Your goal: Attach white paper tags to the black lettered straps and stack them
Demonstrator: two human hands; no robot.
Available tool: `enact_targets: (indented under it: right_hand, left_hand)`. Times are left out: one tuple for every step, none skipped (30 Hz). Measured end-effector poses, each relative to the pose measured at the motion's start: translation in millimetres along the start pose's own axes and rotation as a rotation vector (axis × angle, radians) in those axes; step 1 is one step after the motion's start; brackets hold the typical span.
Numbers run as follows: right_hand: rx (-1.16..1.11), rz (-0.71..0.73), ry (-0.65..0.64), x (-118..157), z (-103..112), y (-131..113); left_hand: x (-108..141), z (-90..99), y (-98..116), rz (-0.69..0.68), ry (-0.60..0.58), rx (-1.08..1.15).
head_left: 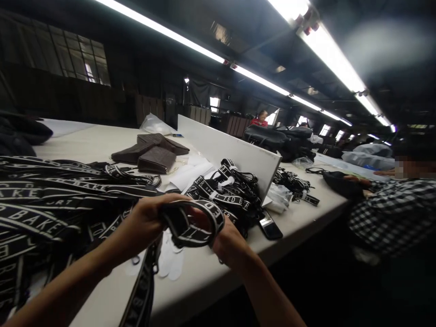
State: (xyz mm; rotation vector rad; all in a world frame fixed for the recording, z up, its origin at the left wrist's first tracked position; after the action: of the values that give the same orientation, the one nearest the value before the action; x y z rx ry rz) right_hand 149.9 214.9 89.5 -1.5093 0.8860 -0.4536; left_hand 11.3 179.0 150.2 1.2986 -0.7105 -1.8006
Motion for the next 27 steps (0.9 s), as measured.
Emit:
enact_targets:
  right_hand:
    - [-0.064, -0.085, -0.052, -7, 2, 11]
    - [-0.116, -0.157, -0.095, -10, 4, 18]
    - [-0.154, -0.216, -0.135, -11, 7, 24]
    - [-0.180, -0.259, -0.173, -10, 9, 27]
    - [-0.196, -0.289, -0.205, -7, 11, 29]
    - [-0.208, -0.305, -0.228, -4, 12, 31]
    - [-0.215, -0.314, -0.248, -1, 13, 33]
    - [-0.219, -0.316, -0.262, 1, 14, 35]
    - [-0.220, -0.318, -0.265, 3, 14, 37]
    - [-0.219, -0.320, -0.254, 4, 16, 39]
    - [-0.216, -0.321, -0.230, 4, 19, 41]
    - [-0.208, -0.321, -0.197, 3, 22, 42]
    - [-0.193, -0.325, -0.163, 3, 27, 43]
    - [-0.172, -0.328, -0.125, 3, 31, 44]
    - [-0.147, -0.334, -0.096, 3, 36, 45]
    - [-0.124, -0.343, -0.068, 3, 39, 47]
    - [-0.105, -0.356, -0.038, 4, 43, 50]
    - [-0.093, -0.369, -0.008, 5, 45, 53]
    - [-0.092, -0.376, 0.018, 5, 46, 56]
    - [-0.102, -0.374, 0.038, 4, 46, 59]
    - [-0.122, -0.359, 0.053, 3, 45, 62]
    - [-0.147, -0.336, 0.063, 1, 43, 64]
    - [-0.174, -0.308, 0.071, -2, 40, 65]
    - [-0.201, -0.281, 0.077, -5, 37, 66]
    - [-0.223, -0.258, 0.083, -8, 34, 66]
    - [-0.244, -0.240, 0.086, -10, 31, 66]
    - [-0.268, -0.228, 0.083, -13, 27, 64]
  left_hand:
    - [-7, -9.3, -4, -0.001, -0.057, -0.008]
    - [-13, -17.8, -6, -0.019, -0.117, -0.042]
    - [-17, -24.9, -8, -0.054, -0.171, -0.096]
    - [-20, -30.1, -9, -0.097, -0.210, -0.155]
    - [-22, -33.8, -11, -0.141, -0.235, -0.197]
    - [-23, -36.3, -13, -0.174, -0.247, -0.218]
    - [-24, -37.5, -15, -0.201, -0.245, -0.219]
    - [-24, -37.9, -18, -0.217, -0.229, -0.203]
    - [-25, -37.8, -22, -0.221, -0.207, -0.179]
    - [-25, -37.4, -28, -0.207, -0.180, -0.148]
    - [-26, -36.6, -35, -0.174, -0.148, -0.115]
    - [-27, -35.1, -44, -0.119, -0.112, -0.082]
    - [-27, -33.2, -56, -0.043, -0.077, -0.053]
    - [-27, -30.7, -69, 0.047, -0.042, -0.032]
    - [-25, -27.7, -82, 0.141, -0.013, -0.017]
    - [-23, -24.2, -95, 0.231, 0.014, -0.006]
    - [-20, -20.7, -106, 0.315, 0.032, 0.007]
    - [-17, -17.3, -116, 0.385, 0.044, 0.025]
    - [-14, -14.1, -123, 0.432, 0.053, 0.048]
    - [-12, -11.0, -127, 0.454, 0.060, 0.076]
    - [-10, -8.1, -129, 0.460, 0.066, 0.107]
    - [-8, -6.2, -131, 0.465, 0.063, 0.139]
    - [-6, -5.3, -133, 0.475, 0.047, 0.167]
    - [-3, -5.1, -136, 0.488, 0.026, 0.191]
    - [-1, -5.4, -138, 0.501, 0.000, 0.210]
    - [1, -5.9, -141, 0.510, -0.028, 0.223]
    - [3, -6.7, -143, 0.509, -0.060, 0.227]
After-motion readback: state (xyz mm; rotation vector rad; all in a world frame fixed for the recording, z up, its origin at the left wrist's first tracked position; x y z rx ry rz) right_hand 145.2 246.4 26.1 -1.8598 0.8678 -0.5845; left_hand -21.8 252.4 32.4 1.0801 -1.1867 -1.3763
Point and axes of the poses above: each hand's wrist, its own x-axis away from the middle knuckle, its own z-axis out of the back of the hand, y = z × x, the point moved 7 cm from there along -x, towards the middle knuckle, and after that the axes turned 13 degrees about x, right-handed, at the moved point
